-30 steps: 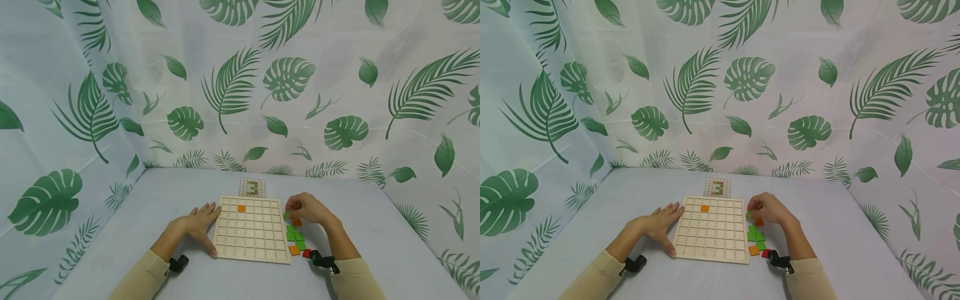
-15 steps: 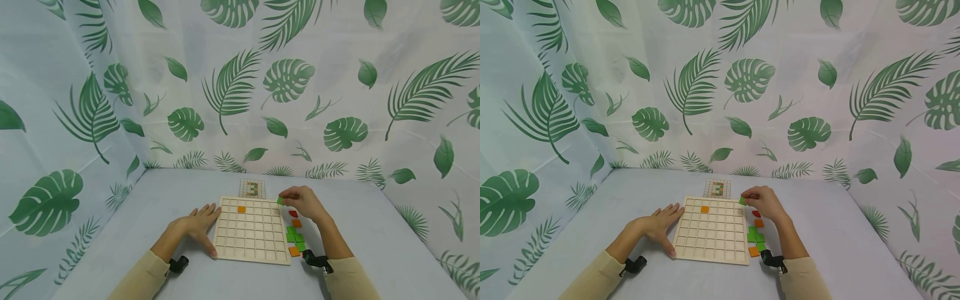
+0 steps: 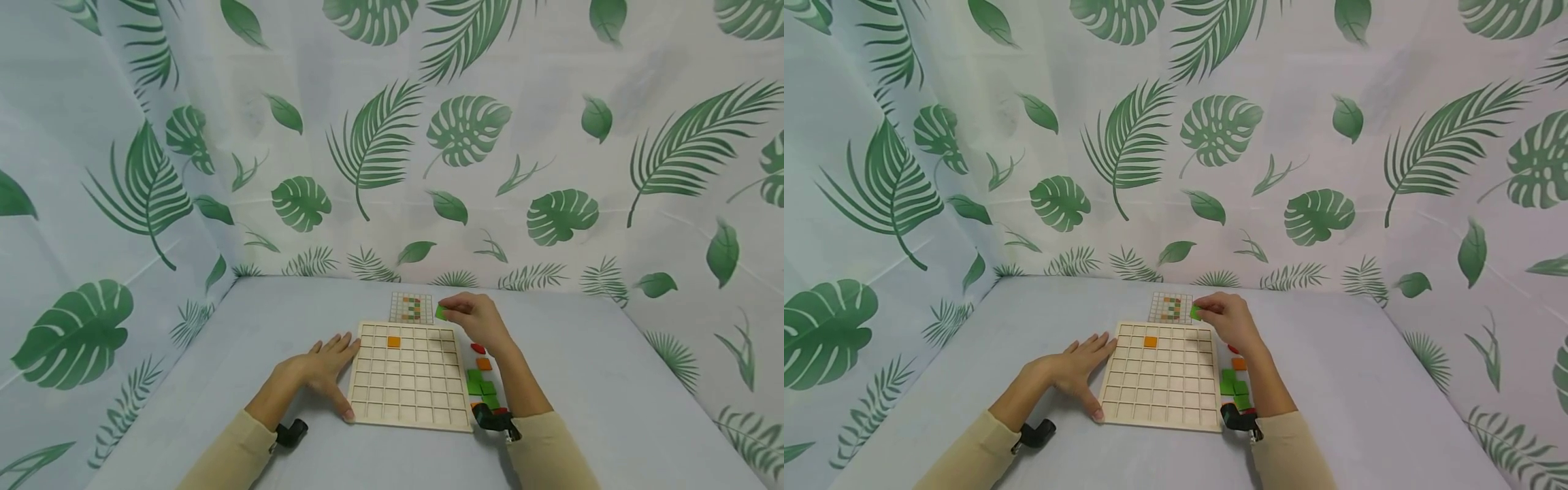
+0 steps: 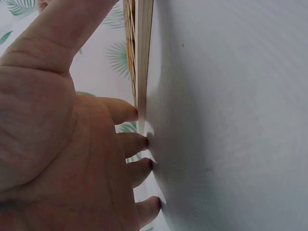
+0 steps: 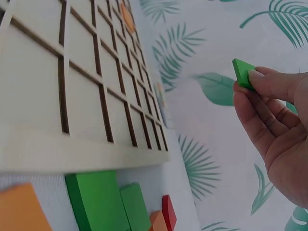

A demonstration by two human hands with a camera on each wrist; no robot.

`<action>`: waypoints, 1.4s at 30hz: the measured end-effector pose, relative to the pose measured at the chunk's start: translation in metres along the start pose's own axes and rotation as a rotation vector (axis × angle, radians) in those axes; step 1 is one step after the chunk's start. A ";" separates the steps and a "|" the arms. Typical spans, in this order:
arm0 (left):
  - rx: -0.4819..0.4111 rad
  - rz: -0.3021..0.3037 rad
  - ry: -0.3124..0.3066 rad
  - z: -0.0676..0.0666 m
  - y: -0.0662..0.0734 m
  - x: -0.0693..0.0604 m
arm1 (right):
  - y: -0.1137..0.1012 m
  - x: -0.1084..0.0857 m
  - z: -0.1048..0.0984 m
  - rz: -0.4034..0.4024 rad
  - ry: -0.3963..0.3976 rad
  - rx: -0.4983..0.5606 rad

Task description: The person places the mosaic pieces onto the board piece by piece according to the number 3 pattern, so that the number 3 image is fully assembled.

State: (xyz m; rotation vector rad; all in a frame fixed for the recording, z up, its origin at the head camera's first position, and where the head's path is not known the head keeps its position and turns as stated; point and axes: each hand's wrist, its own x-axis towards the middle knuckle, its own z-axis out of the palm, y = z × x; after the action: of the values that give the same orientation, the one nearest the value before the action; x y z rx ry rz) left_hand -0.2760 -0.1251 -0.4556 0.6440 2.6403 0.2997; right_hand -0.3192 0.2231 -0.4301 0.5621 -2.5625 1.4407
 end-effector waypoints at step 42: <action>-0.012 0.009 0.009 0.001 0.001 0.000 | -0.007 0.011 0.058 0.248 -0.042 0.161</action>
State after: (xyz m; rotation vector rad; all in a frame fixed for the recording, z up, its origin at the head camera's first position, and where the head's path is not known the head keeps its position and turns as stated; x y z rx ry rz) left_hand -0.2755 -0.1246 -0.4560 0.6520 2.6428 0.3212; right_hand -0.3237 0.1676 -0.4514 0.3053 -2.6407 1.7443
